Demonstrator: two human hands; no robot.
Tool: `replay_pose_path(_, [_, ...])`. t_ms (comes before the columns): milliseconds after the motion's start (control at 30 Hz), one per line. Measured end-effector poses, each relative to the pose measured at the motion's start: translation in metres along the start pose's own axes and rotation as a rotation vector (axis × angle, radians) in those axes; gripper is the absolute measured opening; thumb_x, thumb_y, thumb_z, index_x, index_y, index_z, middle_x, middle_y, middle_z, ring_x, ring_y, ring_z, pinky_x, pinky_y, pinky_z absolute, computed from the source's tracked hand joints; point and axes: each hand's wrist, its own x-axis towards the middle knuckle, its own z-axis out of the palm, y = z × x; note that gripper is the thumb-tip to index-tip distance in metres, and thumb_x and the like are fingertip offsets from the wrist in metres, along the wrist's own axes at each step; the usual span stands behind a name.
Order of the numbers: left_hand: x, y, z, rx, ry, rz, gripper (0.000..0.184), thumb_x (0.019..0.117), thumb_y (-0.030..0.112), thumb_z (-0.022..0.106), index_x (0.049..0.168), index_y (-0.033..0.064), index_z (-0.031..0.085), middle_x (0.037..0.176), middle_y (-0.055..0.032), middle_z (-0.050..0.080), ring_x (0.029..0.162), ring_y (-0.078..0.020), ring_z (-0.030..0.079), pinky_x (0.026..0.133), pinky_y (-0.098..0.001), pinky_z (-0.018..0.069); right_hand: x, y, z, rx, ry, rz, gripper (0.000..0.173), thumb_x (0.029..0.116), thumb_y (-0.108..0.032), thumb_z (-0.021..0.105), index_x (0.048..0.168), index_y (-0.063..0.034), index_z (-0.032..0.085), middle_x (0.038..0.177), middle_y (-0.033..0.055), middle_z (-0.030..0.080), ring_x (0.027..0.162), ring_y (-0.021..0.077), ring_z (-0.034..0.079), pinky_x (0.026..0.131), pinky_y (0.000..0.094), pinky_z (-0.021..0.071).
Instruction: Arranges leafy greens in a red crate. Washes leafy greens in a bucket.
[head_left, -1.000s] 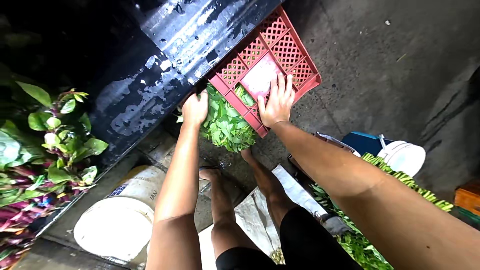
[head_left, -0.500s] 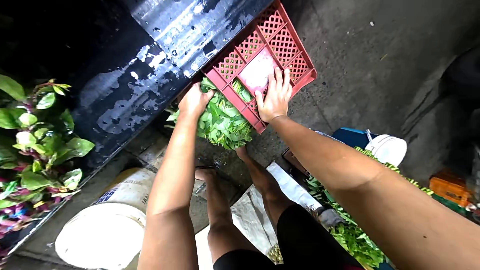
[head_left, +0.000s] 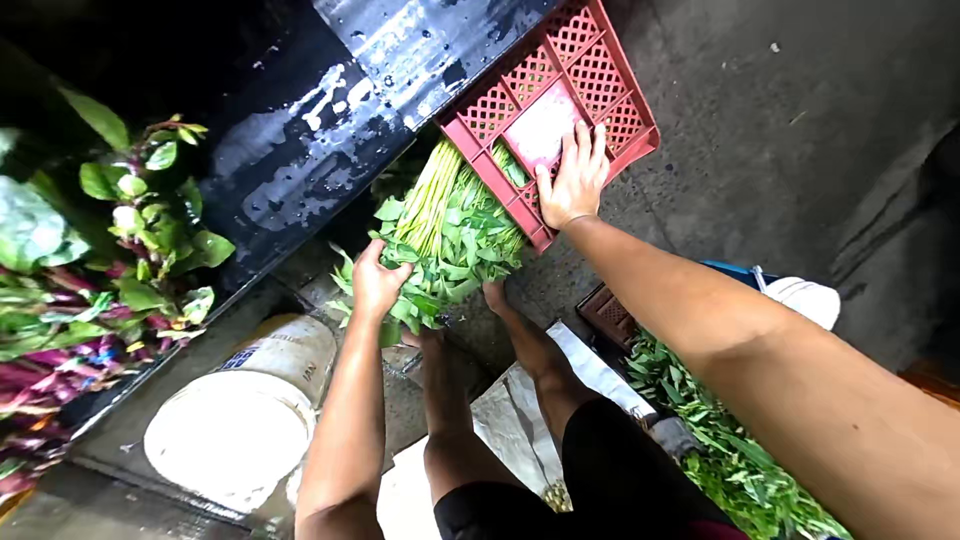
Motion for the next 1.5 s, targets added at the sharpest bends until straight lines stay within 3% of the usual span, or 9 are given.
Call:
replay_pose_path(233, [-0.093,0.018,-0.049,0.205,-0.108,0.012,0.045,0.0741,0.029,0.089,0.11,0.0095,0.07,0.108,-0.0113,0.072,0.11,-0.0305,0.067,0.099,-0.0571,0.0524,-0.026,-0.014,-0.081,0.168,-0.253,-0.595,0.102,0.0796,-0.039,0.082,0.16,-0.0043,0.031,0.168,0.0243,0.021,0.156,0.0446,0.017,0.123,0.0687,0.0158])
replay_pose_path(400, [-0.128,0.067,-0.065,0.192,-0.234,0.274,0.048,0.07,0.031,0.089,0.11,0.0101,0.072,0.114,-0.0039,0.073,0.115,-0.0219,0.067,0.107,-0.0483,0.0488,-0.056,-0.04,-0.122,0.039,-0.453,-1.13,0.076,0.0676,-0.016,0.092,0.137,-0.0127,0.061,0.127,0.0188,0.065,0.121,0.0423,0.06,0.103,0.0633,0.0461])
replay_pose_path(533, [-0.075,0.114,-0.072,0.011,-0.274,0.263,0.063,0.0884,0.046,0.076,0.142,0.0154,0.061,0.14,-0.0046,0.063,0.133,-0.0191,0.056,0.115,-0.0481,0.0446,-0.044,0.038,-0.137,0.093,-0.529,-0.945,0.045,0.0712,-0.016,0.086,0.113,-0.012,0.068,0.104,0.0106,0.07,0.098,0.0315,0.069,0.082,0.0533,0.0586])
replay_pose_path(667, [0.03,0.132,-0.024,-0.105,0.16,0.298,0.03,0.1036,0.013,0.049,0.125,0.0019,0.068,0.124,-0.014,0.07,0.114,-0.0235,0.069,0.101,-0.0456,0.0559,-0.063,0.167,-0.17,0.063,-0.52,-0.47,0.047,0.0744,-0.027,0.084,0.114,-0.0133,0.065,0.103,0.0103,0.069,0.093,0.0334,0.07,0.073,0.0606,0.0575])
replay_pose_path(800, [0.1,0.142,0.063,0.278,0.08,0.335,0.056,0.0954,0.039,0.066,0.139,0.0049,0.059,0.146,-0.0171,0.057,0.143,-0.0337,0.047,0.121,-0.0532,0.0351,-0.118,0.251,-0.183,0.281,-0.389,-0.016,0.067,0.0659,-0.035,0.079,0.124,-0.0068,0.062,0.097,0.0216,0.069,0.088,0.0425,0.069,0.071,0.0698,0.0513])
replay_pose_path(900, [0.112,0.154,0.11,0.363,0.12,0.356,0.074,0.0866,0.057,0.071,0.142,0.01,0.058,0.15,-0.0174,0.054,0.147,-0.0351,0.04,0.125,-0.0575,0.0208,-0.159,0.252,-0.171,0.533,-0.335,0.205,0.086,0.0668,-0.033,0.078,0.142,-0.0011,0.05,0.119,0.0243,0.066,0.106,0.0339,0.067,0.09,0.0606,0.0535])
replay_pose_path(1033, [0.113,0.152,0.128,0.346,0.204,0.322,0.081,0.0895,0.069,0.062,0.142,0.0078,0.058,0.15,-0.0189,0.053,0.149,-0.0364,0.038,0.127,-0.0591,0.014,-0.173,0.222,-0.138,0.83,-0.31,0.366,0.077,0.0694,-0.03,0.077,0.136,-0.001,0.052,0.111,0.0111,0.068,0.092,0.0114,0.069,0.079,0.0355,0.0612])
replay_pose_path(1333, [0.107,0.13,0.099,0.395,0.134,0.312,0.047,0.085,0.042,0.075,0.121,0.0136,0.069,0.123,-0.0091,0.068,0.122,-0.0297,0.058,0.115,-0.0576,0.0338,-0.158,0.189,-0.115,0.945,-0.403,0.349,0.069,0.0658,-0.031,0.079,0.13,-0.0103,0.063,0.103,0.0029,0.073,0.087,0.0107,0.072,0.075,0.0355,0.063])
replay_pose_path(1500, [0.059,0.077,0.051,0.453,-0.029,0.2,0.056,0.077,0.038,0.083,0.125,0.0142,0.068,0.148,-0.0122,0.052,0.143,-0.0335,0.043,0.121,-0.06,0.0295,-0.154,0.187,-0.113,1.062,-0.435,0.404,0.068,0.0691,-0.028,0.08,0.131,-0.0075,0.06,0.1,0.0071,0.073,0.081,0.0172,0.074,0.07,0.0384,0.0643])
